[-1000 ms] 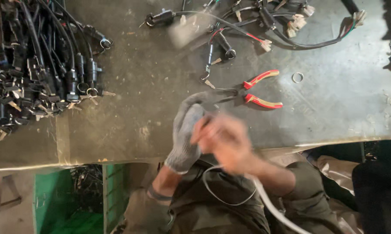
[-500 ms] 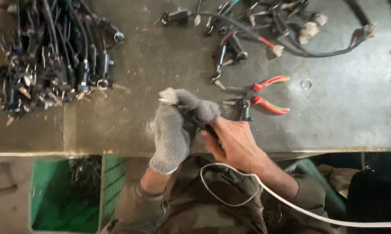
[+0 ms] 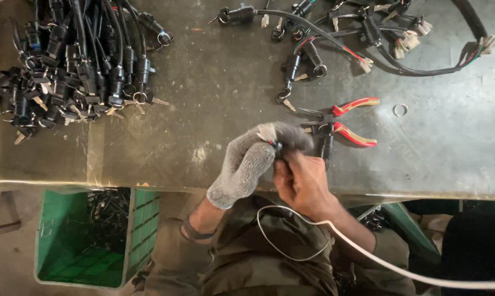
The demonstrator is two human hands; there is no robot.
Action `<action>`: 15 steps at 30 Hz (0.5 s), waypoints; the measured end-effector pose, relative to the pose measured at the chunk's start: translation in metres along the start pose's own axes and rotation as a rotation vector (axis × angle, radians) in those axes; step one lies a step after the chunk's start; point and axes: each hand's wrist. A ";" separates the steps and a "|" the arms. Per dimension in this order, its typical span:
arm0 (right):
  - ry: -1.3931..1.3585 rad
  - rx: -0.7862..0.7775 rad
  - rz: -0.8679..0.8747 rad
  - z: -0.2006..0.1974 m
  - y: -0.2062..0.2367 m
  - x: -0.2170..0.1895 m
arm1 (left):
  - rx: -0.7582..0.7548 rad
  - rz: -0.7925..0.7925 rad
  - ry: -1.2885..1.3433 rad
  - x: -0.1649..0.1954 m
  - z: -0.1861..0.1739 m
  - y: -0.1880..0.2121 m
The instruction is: The person repeatedly strips insulation from black wires using red-handled pliers, then separates and discards the cut pieces. The person handles multiple wires one at a time, placing finished wires aside on the table.
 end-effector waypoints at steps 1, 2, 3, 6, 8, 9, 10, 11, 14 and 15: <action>0.012 0.004 0.013 -0.002 -0.002 0.000 | 0.046 -0.012 0.002 -0.001 0.000 0.000; 0.021 0.006 0.030 -0.005 -0.003 0.000 | 0.095 -0.030 0.005 -0.002 0.001 0.000; 0.029 0.009 0.048 -0.006 -0.003 -0.001 | 0.143 -0.049 0.006 -0.004 0.003 0.000; 0.040 0.028 -0.029 -0.007 -0.002 -0.001 | 0.297 -0.127 -0.026 -0.012 0.007 0.001; 0.071 0.038 -0.078 -0.005 0.000 0.002 | 0.243 -0.158 0.028 -0.015 0.005 0.004; 0.084 0.043 -0.103 -0.003 0.002 0.004 | 0.219 -0.175 0.054 -0.016 0.004 0.006; 0.067 0.040 -0.075 -0.002 0.005 0.006 | 0.163 -0.123 0.056 -0.016 0.002 0.007; 0.050 0.040 -0.050 -0.001 0.008 0.008 | 0.103 -0.069 0.056 -0.015 0.000 0.007; -0.079 0.043 0.004 -0.001 0.015 0.012 | -0.004 -0.035 0.009 -0.009 -0.003 0.005; -0.137 0.039 0.019 -0.002 0.017 0.011 | -0.023 -0.044 -0.013 -0.006 -0.002 0.003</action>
Point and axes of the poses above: each hand's wrist, its own y-axis away from the middle knuckle, its own z-axis out of the palm, x = y × z
